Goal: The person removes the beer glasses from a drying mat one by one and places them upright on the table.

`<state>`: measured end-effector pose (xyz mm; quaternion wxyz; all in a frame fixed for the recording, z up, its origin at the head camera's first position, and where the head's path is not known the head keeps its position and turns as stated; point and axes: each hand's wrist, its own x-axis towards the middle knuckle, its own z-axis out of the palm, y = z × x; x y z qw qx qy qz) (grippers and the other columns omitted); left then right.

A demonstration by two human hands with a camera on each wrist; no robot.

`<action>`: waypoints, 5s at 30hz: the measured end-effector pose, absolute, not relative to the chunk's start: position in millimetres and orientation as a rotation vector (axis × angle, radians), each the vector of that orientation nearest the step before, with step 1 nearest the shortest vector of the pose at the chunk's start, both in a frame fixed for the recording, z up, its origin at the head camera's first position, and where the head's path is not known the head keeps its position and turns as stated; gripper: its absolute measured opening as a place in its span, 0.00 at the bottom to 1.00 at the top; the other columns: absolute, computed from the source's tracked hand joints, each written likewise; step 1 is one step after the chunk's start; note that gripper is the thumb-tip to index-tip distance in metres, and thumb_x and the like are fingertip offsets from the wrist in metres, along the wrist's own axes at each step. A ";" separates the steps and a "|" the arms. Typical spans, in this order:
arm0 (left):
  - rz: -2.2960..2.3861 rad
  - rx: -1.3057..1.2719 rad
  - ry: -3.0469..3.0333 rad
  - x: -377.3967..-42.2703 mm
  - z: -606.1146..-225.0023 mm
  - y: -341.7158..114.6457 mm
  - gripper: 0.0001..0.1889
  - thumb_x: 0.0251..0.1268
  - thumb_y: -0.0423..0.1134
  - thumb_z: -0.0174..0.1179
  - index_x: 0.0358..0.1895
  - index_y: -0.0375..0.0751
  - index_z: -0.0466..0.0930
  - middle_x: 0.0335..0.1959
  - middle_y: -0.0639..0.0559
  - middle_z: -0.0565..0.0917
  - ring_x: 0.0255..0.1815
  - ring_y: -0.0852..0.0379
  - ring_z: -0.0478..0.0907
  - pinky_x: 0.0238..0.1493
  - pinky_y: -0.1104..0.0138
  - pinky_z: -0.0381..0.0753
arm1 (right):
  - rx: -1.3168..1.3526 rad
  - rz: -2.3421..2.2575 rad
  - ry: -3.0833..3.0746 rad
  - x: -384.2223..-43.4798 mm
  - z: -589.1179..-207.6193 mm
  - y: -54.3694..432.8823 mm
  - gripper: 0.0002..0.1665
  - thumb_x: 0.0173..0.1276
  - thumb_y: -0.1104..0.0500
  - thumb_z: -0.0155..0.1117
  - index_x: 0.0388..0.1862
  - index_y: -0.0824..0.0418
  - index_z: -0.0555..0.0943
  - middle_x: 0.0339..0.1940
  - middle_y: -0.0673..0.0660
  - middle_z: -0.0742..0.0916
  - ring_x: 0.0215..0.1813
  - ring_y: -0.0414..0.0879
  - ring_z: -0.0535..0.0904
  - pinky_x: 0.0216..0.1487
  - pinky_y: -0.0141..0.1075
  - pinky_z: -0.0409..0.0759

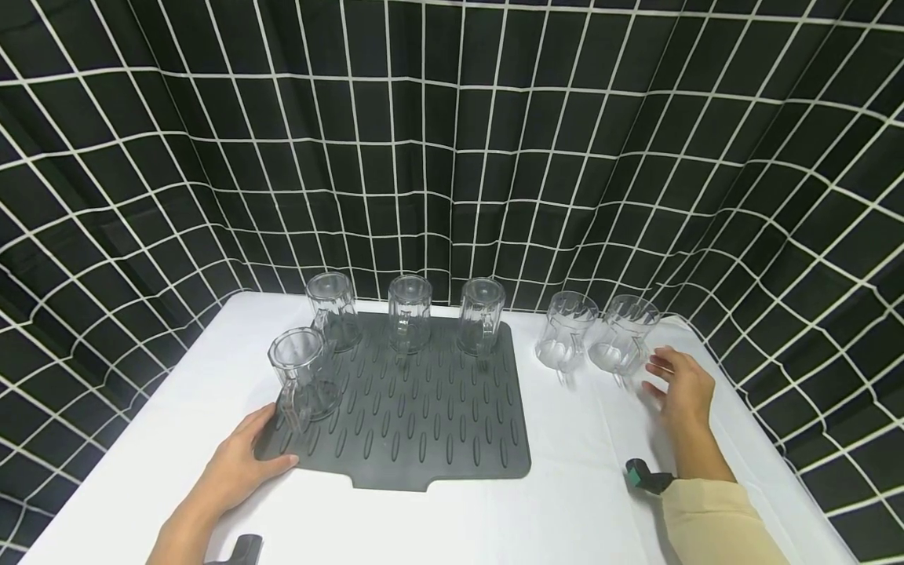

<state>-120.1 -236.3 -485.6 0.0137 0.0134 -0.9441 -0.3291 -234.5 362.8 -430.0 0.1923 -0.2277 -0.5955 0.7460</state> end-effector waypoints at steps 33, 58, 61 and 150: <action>-1.050 0.019 -2.925 -122.0 -486.9 -239.9 0.53 0.48 0.55 0.72 0.72 0.27 0.55 0.71 0.29 0.57 0.69 0.28 0.55 0.64 0.36 0.55 | 0.086 2.047 -1.424 -149.5 -342.5 285.0 0.21 0.74 0.60 0.51 0.44 0.82 0.74 0.41 0.69 0.80 0.42 0.57 0.79 0.41 0.44 0.86; -1.059 0.016 -2.919 -122.9 -489.6 -240.7 0.53 0.48 0.54 0.72 0.72 0.26 0.55 0.71 0.28 0.56 0.69 0.28 0.53 0.64 0.35 0.54 | 0.820 2.320 -1.190 -131.8 -327.4 198.0 0.16 0.71 0.72 0.38 0.44 0.82 0.74 0.40 0.70 0.83 0.43 0.58 0.81 0.48 0.50 0.82; -1.068 0.018 -2.917 -123.3 -489.7 -241.0 0.53 0.49 0.53 0.72 0.72 0.27 0.54 0.71 0.28 0.56 0.69 0.28 0.53 0.64 0.36 0.54 | 0.833 2.317 -1.232 -132.7 -327.3 184.7 0.17 0.71 0.71 0.38 0.44 0.81 0.74 0.40 0.69 0.83 0.43 0.57 0.81 0.49 0.50 0.82; -1.113 -0.008 -2.899 -123.9 -486.1 -242.3 0.53 0.48 0.52 0.73 0.71 0.27 0.56 0.71 0.30 0.58 0.69 0.28 0.54 0.64 0.35 0.55 | 0.447 2.555 -2.249 -158.0 -445.3 -72.1 0.18 0.71 0.52 0.56 0.50 0.62 0.83 0.42 0.47 0.85 0.46 0.40 0.79 0.49 0.44 0.81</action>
